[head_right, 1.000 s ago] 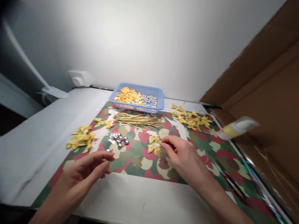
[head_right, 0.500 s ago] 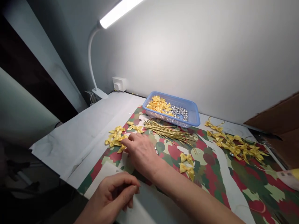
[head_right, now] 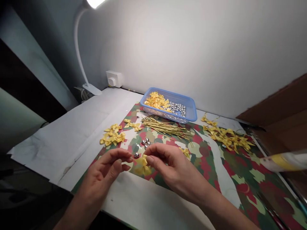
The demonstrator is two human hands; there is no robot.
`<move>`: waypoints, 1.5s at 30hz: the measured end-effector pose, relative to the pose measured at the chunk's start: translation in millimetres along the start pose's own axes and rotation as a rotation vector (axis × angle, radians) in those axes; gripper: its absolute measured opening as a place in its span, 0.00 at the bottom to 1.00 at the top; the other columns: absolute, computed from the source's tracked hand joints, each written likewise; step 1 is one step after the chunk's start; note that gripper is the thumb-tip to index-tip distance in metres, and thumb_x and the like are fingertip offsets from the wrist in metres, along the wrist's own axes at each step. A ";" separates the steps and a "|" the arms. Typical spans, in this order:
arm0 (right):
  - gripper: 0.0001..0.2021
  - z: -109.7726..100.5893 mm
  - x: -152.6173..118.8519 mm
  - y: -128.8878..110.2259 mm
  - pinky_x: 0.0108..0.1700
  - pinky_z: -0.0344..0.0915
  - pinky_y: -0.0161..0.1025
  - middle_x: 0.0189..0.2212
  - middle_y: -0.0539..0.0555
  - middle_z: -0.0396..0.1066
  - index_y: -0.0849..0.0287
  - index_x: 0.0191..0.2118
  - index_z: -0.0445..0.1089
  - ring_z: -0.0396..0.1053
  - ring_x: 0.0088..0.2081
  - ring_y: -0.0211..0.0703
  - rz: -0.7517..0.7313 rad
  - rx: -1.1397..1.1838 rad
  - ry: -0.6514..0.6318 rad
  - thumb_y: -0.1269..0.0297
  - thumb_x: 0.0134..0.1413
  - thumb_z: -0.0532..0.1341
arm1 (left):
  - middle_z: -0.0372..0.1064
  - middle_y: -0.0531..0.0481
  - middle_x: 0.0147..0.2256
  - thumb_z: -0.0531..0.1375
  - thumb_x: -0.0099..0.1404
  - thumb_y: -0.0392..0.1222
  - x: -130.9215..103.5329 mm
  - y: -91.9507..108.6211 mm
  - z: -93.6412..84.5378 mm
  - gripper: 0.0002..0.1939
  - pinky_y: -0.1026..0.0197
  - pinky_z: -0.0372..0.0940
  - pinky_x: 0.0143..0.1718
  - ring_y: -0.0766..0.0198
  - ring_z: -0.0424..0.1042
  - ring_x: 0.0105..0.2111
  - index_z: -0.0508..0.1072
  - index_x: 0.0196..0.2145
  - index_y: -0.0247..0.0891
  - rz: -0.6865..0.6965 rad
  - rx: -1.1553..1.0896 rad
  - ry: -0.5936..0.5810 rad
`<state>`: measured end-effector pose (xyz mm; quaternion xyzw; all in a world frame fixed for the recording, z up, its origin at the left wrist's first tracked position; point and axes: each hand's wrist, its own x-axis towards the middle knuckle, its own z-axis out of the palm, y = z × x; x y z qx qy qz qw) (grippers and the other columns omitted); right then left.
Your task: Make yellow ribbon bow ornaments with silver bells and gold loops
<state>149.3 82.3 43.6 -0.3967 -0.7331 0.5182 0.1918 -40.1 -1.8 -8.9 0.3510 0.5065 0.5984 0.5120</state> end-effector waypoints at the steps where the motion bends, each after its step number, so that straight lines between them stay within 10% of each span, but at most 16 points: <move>1: 0.08 -0.9 -7.3 0.4 0.33 0.64 0.33 0.33 0.50 0.72 0.55 0.38 0.73 0.67 0.33 0.38 0.018 0.015 0.000 0.60 0.67 0.58 | 0.77 0.48 0.42 0.66 0.66 0.47 0.8 0.5 6.2 0.10 0.64 0.71 0.44 0.60 0.76 0.43 0.78 0.42 0.41 -0.026 -0.027 -0.092; 5: 0.08 -3.0 -31.2 3.8 0.35 0.66 0.34 0.33 0.49 0.74 0.53 0.40 0.73 0.69 0.34 0.39 0.025 -0.044 0.049 0.60 0.68 0.58 | 0.77 0.52 0.36 0.67 0.65 0.39 0.6 0.2 31.9 0.06 0.66 0.72 0.40 0.64 0.77 0.38 0.78 0.41 0.42 -0.115 -0.096 -0.333; 17: 0.03 23.2 -78.0 39.4 0.38 0.69 0.32 0.36 0.48 0.72 0.52 0.41 0.70 0.71 0.37 0.38 -0.012 0.198 0.430 0.62 0.65 0.61 | 0.76 0.51 0.40 0.67 0.66 0.43 -10.1 -15.0 55.1 0.12 0.65 0.73 0.43 0.63 0.77 0.41 0.75 0.47 0.44 -0.155 -0.017 -0.294; 35: 0.07 6.2 -95.3 39.5 0.38 0.65 0.36 0.34 0.49 0.74 0.53 0.38 0.72 0.70 0.36 0.40 -0.091 -0.050 0.309 0.69 0.66 0.58 | 0.77 0.53 0.35 0.67 0.66 0.36 -6.9 -4.2 59.0 0.05 0.66 0.69 0.36 0.64 0.76 0.35 0.80 0.40 0.43 -0.211 0.074 -0.538; 45: 0.10 4.9 -93.7 43.7 0.36 0.63 0.37 0.34 0.49 0.69 0.55 0.34 0.65 0.68 0.35 0.40 -0.115 -0.176 0.234 0.76 0.64 0.54 | 0.73 0.52 0.31 0.60 0.68 0.34 -4.5 -0.7 54.1 0.04 0.62 0.66 0.33 0.62 0.73 0.32 0.74 0.35 0.40 0.002 0.581 -0.631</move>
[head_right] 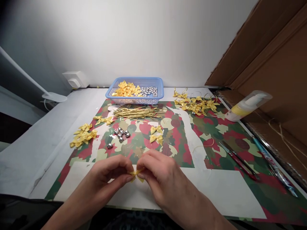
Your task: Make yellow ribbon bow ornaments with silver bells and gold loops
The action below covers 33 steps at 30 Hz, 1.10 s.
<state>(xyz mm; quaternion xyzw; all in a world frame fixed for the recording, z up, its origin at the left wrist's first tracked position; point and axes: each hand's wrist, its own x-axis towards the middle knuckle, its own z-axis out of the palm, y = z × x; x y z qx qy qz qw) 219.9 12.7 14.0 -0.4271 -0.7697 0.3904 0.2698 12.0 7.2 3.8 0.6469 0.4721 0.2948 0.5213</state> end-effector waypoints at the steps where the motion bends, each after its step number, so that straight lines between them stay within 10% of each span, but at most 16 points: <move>1: 0.10 0.6 -0.3 0.6 0.36 0.63 0.36 0.34 0.49 0.69 0.55 0.34 0.64 0.68 0.35 0.39 0.006 -0.014 -0.009 0.77 0.64 0.54 | 0.72 0.52 0.31 0.60 0.68 0.34 -0.1 -0.3 0.1 0.04 0.62 0.66 0.33 0.62 0.72 0.32 0.73 0.34 0.40 -0.004 0.016 -0.003; 16: 0.13 7.6 0.6 6.6 0.33 0.60 0.38 0.33 0.52 0.63 0.57 0.33 0.59 0.62 0.31 0.41 -0.001 -0.134 -0.068 0.81 0.63 0.48 | 0.73 0.54 0.31 0.58 0.68 0.32 5.7 -3.8 0.0 0.07 0.63 0.62 0.32 0.64 0.70 0.31 0.71 0.32 0.39 0.006 0.140 -0.035; 33: 0.09 2.4 4.2 3.9 0.36 0.63 0.38 0.33 0.49 0.67 0.55 0.36 0.62 0.66 0.33 0.39 0.020 -0.064 -0.038 0.76 0.66 0.50 | 0.68 0.54 0.31 0.58 0.71 0.36 8.4 -3.9 -2.5 0.06 0.60 0.62 0.37 0.64 0.68 0.33 0.69 0.34 0.39 -0.065 -0.276 -0.064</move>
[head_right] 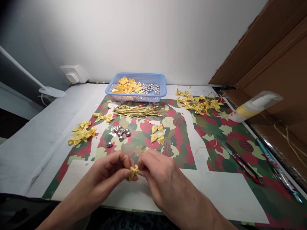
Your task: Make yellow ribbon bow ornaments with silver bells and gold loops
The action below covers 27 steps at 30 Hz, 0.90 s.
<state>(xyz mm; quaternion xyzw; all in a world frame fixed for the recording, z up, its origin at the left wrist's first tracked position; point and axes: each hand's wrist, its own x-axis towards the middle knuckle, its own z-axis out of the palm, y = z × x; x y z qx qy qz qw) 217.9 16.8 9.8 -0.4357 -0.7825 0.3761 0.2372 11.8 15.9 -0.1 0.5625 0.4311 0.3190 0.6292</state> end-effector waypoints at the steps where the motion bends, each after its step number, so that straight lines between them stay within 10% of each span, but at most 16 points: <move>1: 0.08 -0.9 0.0 -0.8 0.38 0.65 0.38 0.35 0.49 0.69 0.55 0.39 0.64 0.68 0.36 0.39 0.007 0.041 0.031 0.75 0.66 0.52 | 0.69 0.54 0.31 0.58 0.71 0.36 0.4 0.3 -0.5 0.06 0.61 0.63 0.37 0.64 0.69 0.34 0.69 0.33 0.39 0.000 -0.020 0.013; 8: 0.15 13.3 -1.9 4.7 0.44 0.70 0.34 0.40 0.46 0.73 0.48 0.51 0.65 0.73 0.42 0.38 0.150 0.299 0.181 0.68 0.61 0.63 | 0.67 0.55 0.31 0.61 0.69 0.37 2.1 -1.9 0.2 0.06 0.63 0.62 0.36 0.65 0.66 0.33 0.69 0.33 0.38 -0.019 -0.123 0.058; 20: 0.07 13.5 -0.5 -1.9 0.36 0.63 0.30 0.31 0.44 0.72 0.53 0.37 0.71 0.68 0.33 0.34 0.142 0.284 0.085 0.72 0.64 0.58 | 0.66 0.55 0.28 0.67 0.65 0.42 5.2 -10.1 2.7 0.11 0.67 0.58 0.32 0.69 0.62 0.30 0.69 0.31 0.35 -0.185 -0.438 -0.068; 27: 0.04 18.5 -4.3 3.1 0.39 0.68 0.33 0.35 0.48 0.74 0.54 0.42 0.70 0.72 0.37 0.38 0.198 0.335 0.133 0.68 0.65 0.59 | 0.73 0.53 0.35 0.68 0.64 0.36 0.7 -9.0 8.5 0.14 0.65 0.65 0.39 0.66 0.71 0.37 0.69 0.45 0.40 -0.091 -0.423 0.105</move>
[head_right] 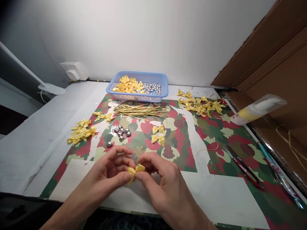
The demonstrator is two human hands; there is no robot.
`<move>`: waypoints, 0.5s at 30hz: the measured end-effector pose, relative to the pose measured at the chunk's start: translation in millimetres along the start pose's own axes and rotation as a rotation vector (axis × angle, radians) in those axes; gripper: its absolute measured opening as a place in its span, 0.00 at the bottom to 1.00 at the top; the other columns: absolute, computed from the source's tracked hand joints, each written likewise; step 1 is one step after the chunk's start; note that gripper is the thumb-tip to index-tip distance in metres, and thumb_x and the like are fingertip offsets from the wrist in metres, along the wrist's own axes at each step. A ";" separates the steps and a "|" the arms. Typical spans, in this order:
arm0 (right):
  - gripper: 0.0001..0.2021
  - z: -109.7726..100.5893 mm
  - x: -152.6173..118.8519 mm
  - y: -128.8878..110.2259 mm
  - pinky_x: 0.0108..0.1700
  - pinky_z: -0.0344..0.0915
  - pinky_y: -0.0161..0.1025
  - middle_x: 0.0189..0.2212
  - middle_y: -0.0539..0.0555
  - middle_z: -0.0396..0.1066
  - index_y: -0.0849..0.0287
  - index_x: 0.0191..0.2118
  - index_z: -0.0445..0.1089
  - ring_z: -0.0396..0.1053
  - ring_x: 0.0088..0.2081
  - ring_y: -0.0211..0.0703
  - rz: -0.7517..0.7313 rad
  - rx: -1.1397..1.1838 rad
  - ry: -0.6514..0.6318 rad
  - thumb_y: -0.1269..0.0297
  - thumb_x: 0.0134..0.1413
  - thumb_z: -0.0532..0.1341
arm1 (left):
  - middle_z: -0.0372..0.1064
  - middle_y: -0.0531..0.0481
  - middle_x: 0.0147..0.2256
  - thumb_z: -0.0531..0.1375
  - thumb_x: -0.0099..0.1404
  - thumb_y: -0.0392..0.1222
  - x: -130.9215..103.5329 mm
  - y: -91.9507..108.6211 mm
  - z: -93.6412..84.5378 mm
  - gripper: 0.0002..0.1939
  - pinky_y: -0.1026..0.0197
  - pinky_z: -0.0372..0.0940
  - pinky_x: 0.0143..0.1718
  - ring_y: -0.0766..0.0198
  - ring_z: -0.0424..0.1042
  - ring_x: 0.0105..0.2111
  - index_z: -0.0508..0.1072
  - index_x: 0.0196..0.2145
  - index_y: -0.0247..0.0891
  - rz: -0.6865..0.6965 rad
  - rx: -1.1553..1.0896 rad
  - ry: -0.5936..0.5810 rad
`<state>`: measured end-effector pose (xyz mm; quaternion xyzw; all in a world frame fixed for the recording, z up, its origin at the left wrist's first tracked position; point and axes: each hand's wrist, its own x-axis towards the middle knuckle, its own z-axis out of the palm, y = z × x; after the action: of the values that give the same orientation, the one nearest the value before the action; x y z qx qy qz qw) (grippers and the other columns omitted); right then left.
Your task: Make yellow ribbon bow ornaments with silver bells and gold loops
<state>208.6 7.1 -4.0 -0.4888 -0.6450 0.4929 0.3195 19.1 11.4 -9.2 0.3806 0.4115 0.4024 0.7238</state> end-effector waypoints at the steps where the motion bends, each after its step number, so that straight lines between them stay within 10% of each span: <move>1: 0.05 0.3 -1.2 1.8 0.40 0.69 0.33 0.37 0.49 0.75 0.53 0.45 0.70 0.73 0.38 0.39 0.016 0.013 0.010 0.67 0.65 0.59 | 0.73 0.53 0.36 0.69 0.62 0.34 -0.6 -1.3 -0.3 0.17 0.65 0.66 0.41 0.65 0.72 0.38 0.69 0.46 0.41 0.012 -0.016 0.009; 15: 0.09 -1.7 7.7 -16.0 0.41 0.64 0.40 0.36 0.51 0.67 0.56 0.34 0.64 0.67 0.40 0.42 -0.190 -0.264 -0.060 0.75 0.65 0.53 | 0.67 0.53 0.46 0.56 0.71 0.29 -6.8 -14.4 4.5 0.28 0.60 0.72 0.45 0.65 0.76 0.39 0.55 0.60 0.57 0.348 0.603 0.033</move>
<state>202.6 14.4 11.1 -0.4485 -0.7566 0.3858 0.2784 24.7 -1.3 -18.3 0.6353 0.4524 0.3862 0.4925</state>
